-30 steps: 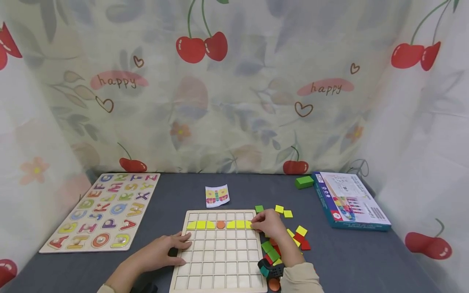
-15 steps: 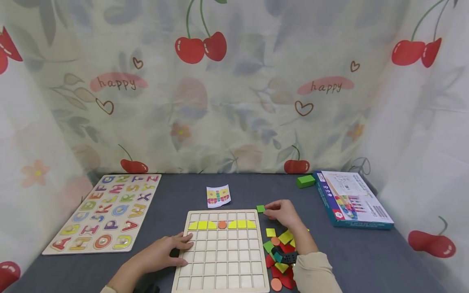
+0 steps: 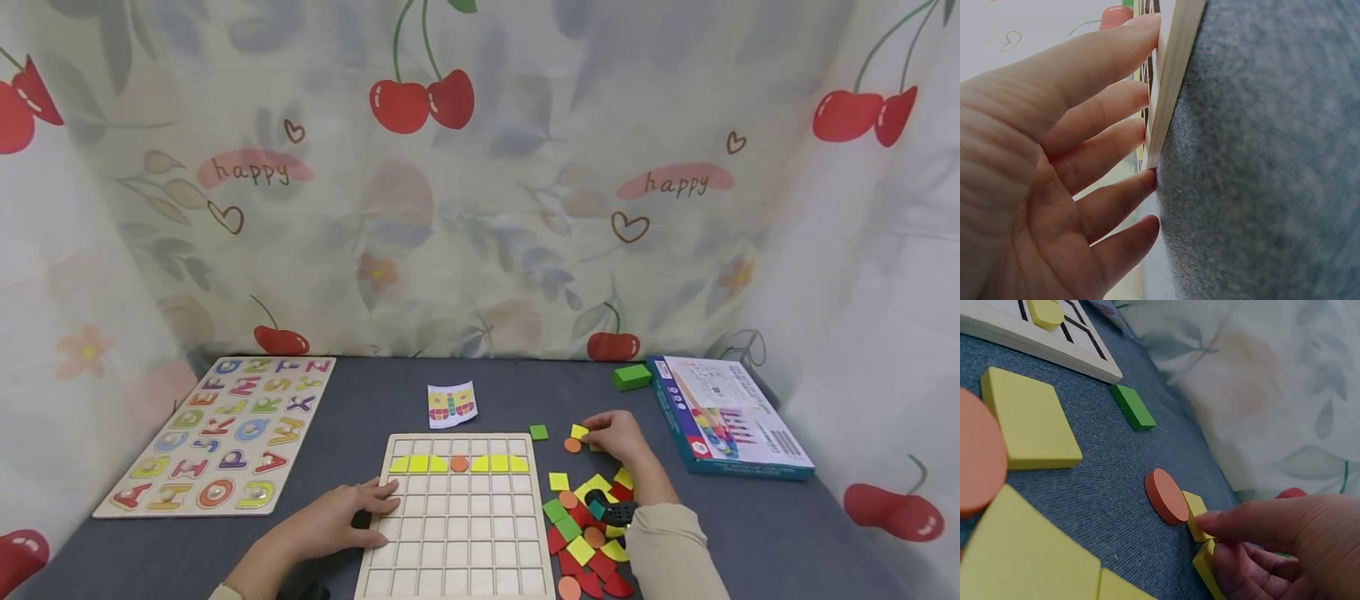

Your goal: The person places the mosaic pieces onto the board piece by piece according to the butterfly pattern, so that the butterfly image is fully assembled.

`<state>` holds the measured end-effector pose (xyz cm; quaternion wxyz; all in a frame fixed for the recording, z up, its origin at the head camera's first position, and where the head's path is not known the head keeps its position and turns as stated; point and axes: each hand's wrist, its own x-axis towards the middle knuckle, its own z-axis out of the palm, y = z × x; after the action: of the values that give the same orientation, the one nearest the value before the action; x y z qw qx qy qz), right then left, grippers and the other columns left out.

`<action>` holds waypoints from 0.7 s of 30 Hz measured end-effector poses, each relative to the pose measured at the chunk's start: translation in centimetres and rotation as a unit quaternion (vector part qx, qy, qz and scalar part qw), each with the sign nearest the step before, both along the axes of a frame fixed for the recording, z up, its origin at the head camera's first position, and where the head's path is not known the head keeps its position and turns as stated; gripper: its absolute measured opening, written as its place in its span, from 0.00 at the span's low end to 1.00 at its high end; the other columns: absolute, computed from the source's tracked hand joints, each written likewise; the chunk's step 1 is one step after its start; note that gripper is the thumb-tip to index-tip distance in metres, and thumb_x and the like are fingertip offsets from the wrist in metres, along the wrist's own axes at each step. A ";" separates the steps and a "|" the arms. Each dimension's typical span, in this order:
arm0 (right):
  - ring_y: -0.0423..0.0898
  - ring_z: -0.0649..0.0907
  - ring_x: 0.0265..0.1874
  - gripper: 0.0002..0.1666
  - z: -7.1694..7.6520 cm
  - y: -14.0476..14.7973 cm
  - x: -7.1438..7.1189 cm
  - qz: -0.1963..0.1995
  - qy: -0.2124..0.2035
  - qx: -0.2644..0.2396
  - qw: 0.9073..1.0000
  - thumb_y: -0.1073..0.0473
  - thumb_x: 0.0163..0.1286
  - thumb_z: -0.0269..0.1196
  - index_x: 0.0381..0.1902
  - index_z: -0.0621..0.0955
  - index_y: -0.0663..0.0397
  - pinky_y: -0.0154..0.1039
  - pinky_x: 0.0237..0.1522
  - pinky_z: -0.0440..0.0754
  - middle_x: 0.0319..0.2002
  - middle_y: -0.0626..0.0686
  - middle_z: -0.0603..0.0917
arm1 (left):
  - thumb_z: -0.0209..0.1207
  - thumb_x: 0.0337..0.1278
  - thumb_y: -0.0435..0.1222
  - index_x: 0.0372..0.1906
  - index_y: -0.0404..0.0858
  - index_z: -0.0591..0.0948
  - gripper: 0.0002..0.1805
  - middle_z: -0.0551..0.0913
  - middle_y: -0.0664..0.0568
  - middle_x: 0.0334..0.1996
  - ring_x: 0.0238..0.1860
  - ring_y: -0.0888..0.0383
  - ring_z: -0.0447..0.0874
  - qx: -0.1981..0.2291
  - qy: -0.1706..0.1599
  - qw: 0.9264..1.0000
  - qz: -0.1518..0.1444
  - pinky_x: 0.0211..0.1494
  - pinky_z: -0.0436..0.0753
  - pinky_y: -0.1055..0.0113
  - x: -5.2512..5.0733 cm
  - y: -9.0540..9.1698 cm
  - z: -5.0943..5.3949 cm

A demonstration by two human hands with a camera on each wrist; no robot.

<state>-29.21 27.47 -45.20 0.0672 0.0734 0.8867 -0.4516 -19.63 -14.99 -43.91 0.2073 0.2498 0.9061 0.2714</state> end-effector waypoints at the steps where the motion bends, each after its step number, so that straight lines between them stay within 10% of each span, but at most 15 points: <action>1: 0.44 0.79 0.31 0.20 -0.1 0.0 0.0 0.005 -0.001 0.005 1.000 0.67 0.60 0.62 0.51 0.78 0.70 0.34 0.35 0.83 0.46 0.66 0.80 | 0.65 0.49 0.48 0.60 0.41 0.76 0.31 0.68 0.49 0.66 0.70 0.40 0.57 0.000 0.001 1.000 0.000 0.66 0.58 0.36 0.0 0.0 0.0; 21: 0.42 0.78 0.22 0.13 -0.1 -0.2 0.3 -0.003 -0.027 -0.083 0.996 0.66 0.64 0.59 0.44 0.74 0.71 0.33 0.30 0.83 0.29 0.53 0.79 | 0.65 0.48 0.47 0.60 0.40 0.76 0.31 0.68 0.48 0.66 0.70 0.39 0.57 0.001 0.004 1.000 -0.003 0.66 0.58 0.36 0.0 0.0 -0.1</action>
<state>-28.88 27.22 -45.32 0.0954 0.0828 0.8438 -0.5215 -19.67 -14.99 -44.00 0.2047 0.2537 0.9058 0.2707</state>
